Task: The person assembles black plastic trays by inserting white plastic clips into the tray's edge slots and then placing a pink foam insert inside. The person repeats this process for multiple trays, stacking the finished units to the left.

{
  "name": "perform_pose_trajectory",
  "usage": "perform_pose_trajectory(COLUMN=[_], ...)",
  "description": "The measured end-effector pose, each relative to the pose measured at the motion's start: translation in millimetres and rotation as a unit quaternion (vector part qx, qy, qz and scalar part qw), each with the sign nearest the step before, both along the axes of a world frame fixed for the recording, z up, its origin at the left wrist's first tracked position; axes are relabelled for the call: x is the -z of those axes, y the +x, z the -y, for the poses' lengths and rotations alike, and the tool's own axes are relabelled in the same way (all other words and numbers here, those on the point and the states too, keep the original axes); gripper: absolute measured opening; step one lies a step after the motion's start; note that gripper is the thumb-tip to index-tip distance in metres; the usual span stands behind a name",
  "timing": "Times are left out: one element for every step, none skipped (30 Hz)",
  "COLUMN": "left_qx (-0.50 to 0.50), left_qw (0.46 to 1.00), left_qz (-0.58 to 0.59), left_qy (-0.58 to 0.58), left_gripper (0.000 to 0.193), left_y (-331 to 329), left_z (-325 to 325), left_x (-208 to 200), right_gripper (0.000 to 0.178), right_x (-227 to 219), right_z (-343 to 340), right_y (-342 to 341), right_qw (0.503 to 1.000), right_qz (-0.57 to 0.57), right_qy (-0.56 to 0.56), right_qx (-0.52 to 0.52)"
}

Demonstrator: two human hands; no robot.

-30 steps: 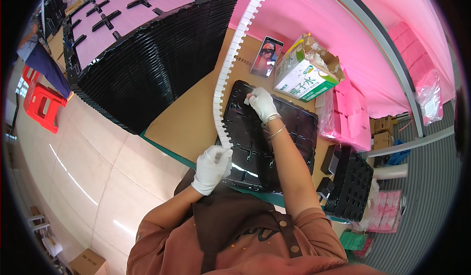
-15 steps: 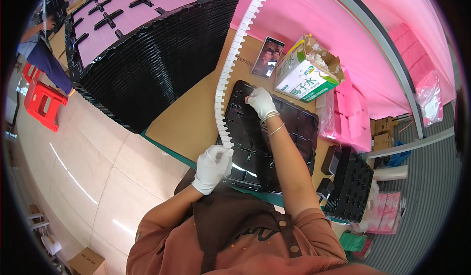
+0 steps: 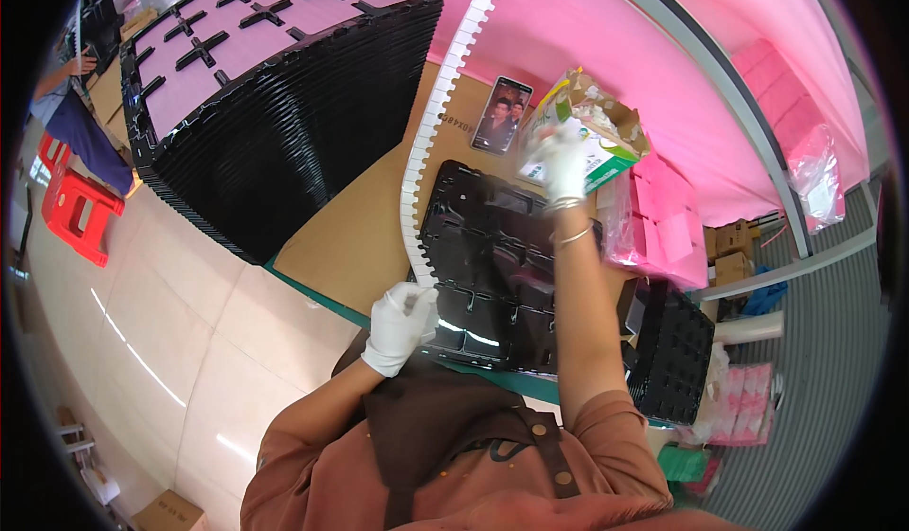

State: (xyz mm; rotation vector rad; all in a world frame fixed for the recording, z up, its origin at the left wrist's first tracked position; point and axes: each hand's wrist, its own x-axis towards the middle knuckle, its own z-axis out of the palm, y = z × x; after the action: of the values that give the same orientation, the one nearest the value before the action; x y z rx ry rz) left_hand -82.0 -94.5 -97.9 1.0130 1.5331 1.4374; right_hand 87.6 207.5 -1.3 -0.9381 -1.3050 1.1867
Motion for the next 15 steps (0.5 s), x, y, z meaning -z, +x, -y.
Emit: perform_pose_trajectory(left_qx=[-0.006, 0.005, 0.004, -0.006, -0.014, -0.003, 0.004, 0.011, 0.009, 0.008, 0.007, 0.008, 0.000, -0.008, -0.010], left_qw=[1.000, 0.999, 0.999, 0.999, 0.999, 0.999, 0.999, 0.999, 0.999, 0.999, 0.999, 1.000, 1.000, 1.000, 1.000], left_qz=[0.004, 0.027, 0.031, 0.035, 0.038, 0.037, 0.036, 0.035, 0.041, 0.043, 0.046, 0.023, 0.001, -0.020, -0.016], left_qy=[-0.004, -0.018, -0.008, 0.000, 0.009, 0.002, -0.007, -0.015, -0.015, -0.017, -0.019, -0.010, -0.002, 0.006, 0.008], left_gripper=[0.015, 0.015, 0.017, 0.018, 0.020, 0.019, 0.019, 0.018, 0.018, 0.019, 0.019, 0.019, 0.019, 0.019, 0.019], left_y=[0, 1, 2, 2, 2, 1, 0, 0, 1, 2, 2, 1, 1, 0, 0], left_z=[1, 1, 0, 1, 1, 1, 2, 2, 1, 1, 2, 2, 2, 2, 2], left_x=[1, -5, -6, -5, -5, -10, -19, -25, -24, -23, -21, -17, -10, -6, -7], right_gripper=[0.012, 0.012, 0.011, 0.012, 0.013, 0.012, 0.012, 0.013, 0.014, 0.014, 0.015, 0.016, 0.015, 0.014, 0.013], right_x=[-38, -44, -50, -60, -72, -79, -86, -90, -90, -87, -85, -82, -86, -85, -83], right_z=[10, -14, -41, -50, -53, -56, -56, -55, -53, -54, -57, -66, -56, -40, -22], right_y=[-3, 23, 49, 55, 63, 77, 80, 81, 84, 91, 100, 112, 96, 80, 65], right_qw=[0.962, 0.956, 0.949, 0.947, 0.944, 0.939, 0.934, 0.911, 0.854, 0.781, 0.693, 0.663, 0.665, 0.665, 0.663], right_qz=[0.206, 0.197, 0.187, 0.187, 0.188, 0.205, 0.222, 0.266, 0.392, 0.508, 0.614, 0.696, 0.679, 0.661, 0.644], right_qy=[0.119, 0.148, 0.177, 0.181, 0.185, 0.178, 0.170, 0.170, 0.206, 0.235, 0.261, 0.180, 0.215, 0.249, 0.282], right_qx=[0.138, 0.161, 0.180, 0.187, 0.197, 0.212, 0.222, 0.267, 0.275, 0.277, 0.274, 0.208, 0.224, 0.241, 0.259])
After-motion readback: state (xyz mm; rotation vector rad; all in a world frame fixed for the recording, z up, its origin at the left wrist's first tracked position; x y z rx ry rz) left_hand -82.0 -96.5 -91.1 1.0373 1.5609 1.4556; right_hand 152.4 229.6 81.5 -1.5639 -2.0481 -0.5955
